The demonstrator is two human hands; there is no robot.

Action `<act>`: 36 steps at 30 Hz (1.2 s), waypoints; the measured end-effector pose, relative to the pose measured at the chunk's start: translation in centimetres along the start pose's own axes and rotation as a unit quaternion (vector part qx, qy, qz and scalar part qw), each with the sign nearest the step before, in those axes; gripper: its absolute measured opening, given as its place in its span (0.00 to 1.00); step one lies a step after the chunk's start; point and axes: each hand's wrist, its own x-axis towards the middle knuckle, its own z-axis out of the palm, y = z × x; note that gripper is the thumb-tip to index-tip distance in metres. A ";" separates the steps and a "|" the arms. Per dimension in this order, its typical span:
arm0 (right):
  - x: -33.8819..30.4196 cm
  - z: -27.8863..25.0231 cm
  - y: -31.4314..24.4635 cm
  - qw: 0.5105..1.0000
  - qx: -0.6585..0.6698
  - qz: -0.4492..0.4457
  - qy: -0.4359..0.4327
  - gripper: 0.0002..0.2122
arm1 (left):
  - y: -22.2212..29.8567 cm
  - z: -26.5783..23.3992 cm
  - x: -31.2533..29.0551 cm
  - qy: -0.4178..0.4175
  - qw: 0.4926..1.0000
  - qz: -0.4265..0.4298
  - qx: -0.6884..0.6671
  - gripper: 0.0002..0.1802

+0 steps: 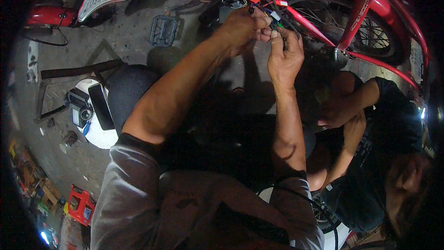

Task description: The person walks to a red bicycle and begins working on its wiring harness. They strip wire ends and connect them to a small connector block, then wrap the assembly with electrical tape. A second person assists nearby.

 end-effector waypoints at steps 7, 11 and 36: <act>-0.2 0.4 0.2 0.999 -0.028 -0.025 0.022 0.07 | -0.5 0.1 -0.1 -0.001 0.998 0.005 -0.070 0.05; 0.0 0.6 0.0 0.999 -0.031 -0.009 0.032 0.08 | -0.9 0.3 0.0 0.018 0.995 0.010 -0.094 0.05; 2.3 -2.4 -1.0 0.928 0.176 0.287 -0.162 0.06 | -0.2 0.1 0.4 0.026 0.998 0.025 0.042 0.05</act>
